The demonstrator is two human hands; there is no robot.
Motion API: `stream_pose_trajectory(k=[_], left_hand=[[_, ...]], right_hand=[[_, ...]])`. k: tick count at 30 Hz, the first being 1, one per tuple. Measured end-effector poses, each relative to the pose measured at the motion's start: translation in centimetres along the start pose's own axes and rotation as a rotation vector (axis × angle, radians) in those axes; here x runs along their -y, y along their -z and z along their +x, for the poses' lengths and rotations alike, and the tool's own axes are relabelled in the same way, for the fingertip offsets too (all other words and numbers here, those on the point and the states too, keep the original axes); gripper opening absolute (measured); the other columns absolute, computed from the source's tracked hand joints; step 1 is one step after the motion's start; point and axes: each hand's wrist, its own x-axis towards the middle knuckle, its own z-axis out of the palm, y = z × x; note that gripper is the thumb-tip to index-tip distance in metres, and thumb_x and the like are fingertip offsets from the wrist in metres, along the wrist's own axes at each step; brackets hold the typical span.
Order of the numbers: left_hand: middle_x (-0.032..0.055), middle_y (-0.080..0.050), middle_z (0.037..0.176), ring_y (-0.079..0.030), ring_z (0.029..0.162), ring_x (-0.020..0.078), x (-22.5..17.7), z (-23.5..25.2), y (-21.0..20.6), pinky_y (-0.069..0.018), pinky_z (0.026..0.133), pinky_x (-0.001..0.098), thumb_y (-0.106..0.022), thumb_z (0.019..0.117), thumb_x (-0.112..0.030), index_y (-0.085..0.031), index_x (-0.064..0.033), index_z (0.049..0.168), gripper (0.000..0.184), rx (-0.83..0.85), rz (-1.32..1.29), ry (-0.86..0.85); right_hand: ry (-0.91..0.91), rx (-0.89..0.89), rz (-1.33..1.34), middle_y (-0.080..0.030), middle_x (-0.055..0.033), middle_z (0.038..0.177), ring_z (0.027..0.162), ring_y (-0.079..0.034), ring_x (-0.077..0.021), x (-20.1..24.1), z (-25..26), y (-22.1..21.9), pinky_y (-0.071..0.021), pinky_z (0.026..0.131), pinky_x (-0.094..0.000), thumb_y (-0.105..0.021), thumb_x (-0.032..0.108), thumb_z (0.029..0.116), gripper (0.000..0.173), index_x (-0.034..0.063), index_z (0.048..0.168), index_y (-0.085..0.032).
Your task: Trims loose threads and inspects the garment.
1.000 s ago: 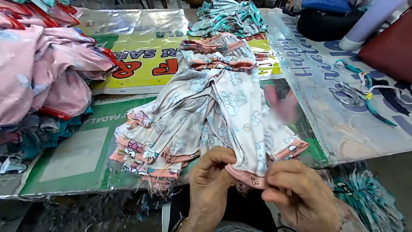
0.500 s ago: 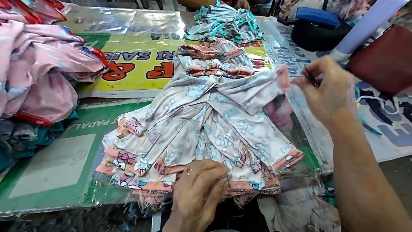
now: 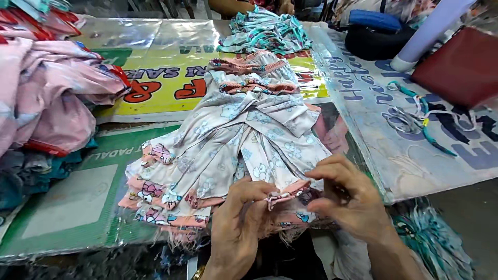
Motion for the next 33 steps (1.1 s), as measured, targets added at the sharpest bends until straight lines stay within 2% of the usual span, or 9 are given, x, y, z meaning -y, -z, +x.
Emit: stream_pose_trajectory(k=[3, 8, 11, 13, 16, 20, 25, 29, 33], left_hand=[[-0.0058, -0.072, 0.105, -0.069, 0.104, 0.0091, -0.2, -0.2, 0.3, -0.0538, 0.101, 0.0315, -0.047, 0.1096, -0.032, -0.063, -0.0185, 0.108, 0.021, -0.033, -0.069, -0.035], [-0.0074, -0.067, 0.100, -0.066, 0.095, 0.0040, -0.3, -0.9, 1.1, -0.0546, 0.085, 0.0209, -0.048, 0.1091, -0.033, -0.063, -0.0195, 0.110, 0.020, -0.050, -0.117, -0.092], [-0.0059, -0.068, 0.109, -0.064, 0.114, 0.0093, 0.2, -2.4, 1.6, -0.0523, 0.102, 0.0281, -0.052, 0.1078, -0.028, -0.062, -0.0181, 0.105, 0.014, 0.029, 0.074, -0.192], [-0.0031, -0.069, 0.113, -0.062, 0.121, 0.0127, 1.6, -4.1, 2.0, -0.0455, 0.111, 0.0353, -0.056, 0.1062, -0.023, -0.060, -0.0167, 0.105, 0.008, 0.156, 0.275, -0.239], [-0.0014, -0.070, 0.118, -0.061, 0.126, 0.0142, 3.6, -6.0, 2.5, -0.0413, 0.115, 0.0400, -0.056, 0.1053, -0.022, -0.063, -0.0162, 0.108, 0.009, 0.278, 0.413, -0.217], [-0.0013, -0.073, 0.111, -0.066, 0.116, 0.0121, 3.4, -6.0, 1.8, -0.0468, 0.108, 0.0370, -0.054, 0.1066, -0.033, -0.063, -0.0157, 0.108, 0.020, 0.145, 0.310, -0.099], [-0.0030, -0.072, 0.100, -0.065, 0.101, 0.0073, 2.1, -5.1, 0.1, -0.0445, 0.099, 0.0332, -0.063, 0.1021, -0.028, -0.066, -0.0155, 0.104, 0.013, 0.088, 0.410, 0.001], [-0.0025, -0.069, 0.100, -0.064, 0.101, 0.0074, 1.8, -4.8, -0.1, -0.0457, 0.099, 0.0300, -0.058, 0.1044, -0.022, -0.063, -0.0152, 0.105, 0.008, 0.045, 0.315, -0.052], [-0.0023, -0.067, 0.101, -0.063, 0.103, 0.0077, 1.3, -3.9, -0.3, -0.0462, 0.100, 0.0296, -0.058, 0.1047, -0.022, -0.062, -0.0148, 0.105, 0.008, 0.014, 0.247, -0.109]], right_hand=[[0.097, 0.044, -0.017, -0.067, -0.0088, 0.109, 0.087, -0.064, -0.0009, 0.5, 0.8, -2.3, -0.0524, 0.072, -0.0123, -0.072, 0.022, 0.0965, 0.019, 0.0081, 0.108, -0.073], [0.098, 0.065, 0.229, -0.066, -0.0065, 0.100, 0.096, -0.063, -0.0030, 1.0, 0.3, -2.5, -0.0529, 0.083, -0.0127, -0.068, 0.011, 0.0975, 0.010, 0.0020, 0.099, -0.065], [0.116, 0.056, -0.023, -0.065, -0.0054, 0.103, 0.091, -0.062, -0.0019, 1.3, -1.3, -1.8, -0.0515, 0.075, -0.0103, -0.064, 0.013, 0.0991, 0.005, 0.0079, 0.100, -0.063], [0.141, 0.091, -0.316, -0.069, -0.0068, 0.104, 0.083, -0.066, -0.0080, 0.7, -2.8, -1.3, -0.0514, 0.063, -0.0175, -0.060, 0.013, 0.1005, 0.006, 0.0121, 0.098, -0.066], [0.133, 0.212, -0.503, -0.074, -0.0061, 0.108, 0.084, -0.072, -0.0144, -0.4, -4.3, -1.1, -0.0556, 0.059, -0.0259, -0.061, 0.014, 0.0988, 0.010, 0.0140, 0.101, -0.071], [0.111, 0.194, -0.496, -0.075, -0.0052, 0.102, 0.083, -0.071, -0.0130, -0.1, -3.8, -1.1, -0.0547, 0.062, -0.0250, -0.061, 0.024, 0.1027, 0.015, 0.0138, 0.109, -0.070], [0.162, 0.271, -0.600, -0.070, -0.0062, 0.091, 0.062, -0.064, -0.0164, 0.5, -2.3, -1.5, -0.0447, 0.044, -0.0287, -0.060, 0.015, 0.0951, 0.010, 0.0137, 0.097, -0.070], [0.158, 0.247, -0.446, -0.069, -0.0067, 0.102, 0.077, -0.066, -0.0119, 1.0, -1.7, -2.0, -0.0484, 0.055, -0.0229, -0.064, 0.032, 0.1009, 0.019, 0.0154, 0.110, -0.069], [0.165, 0.197, -0.360, -0.071, -0.0067, 0.100, 0.080, -0.068, -0.0107, 0.8, -1.1, -2.5, -0.0501, 0.058, -0.0220, -0.062, 0.021, 0.1020, 0.013, 0.0132, 0.102, -0.072]])
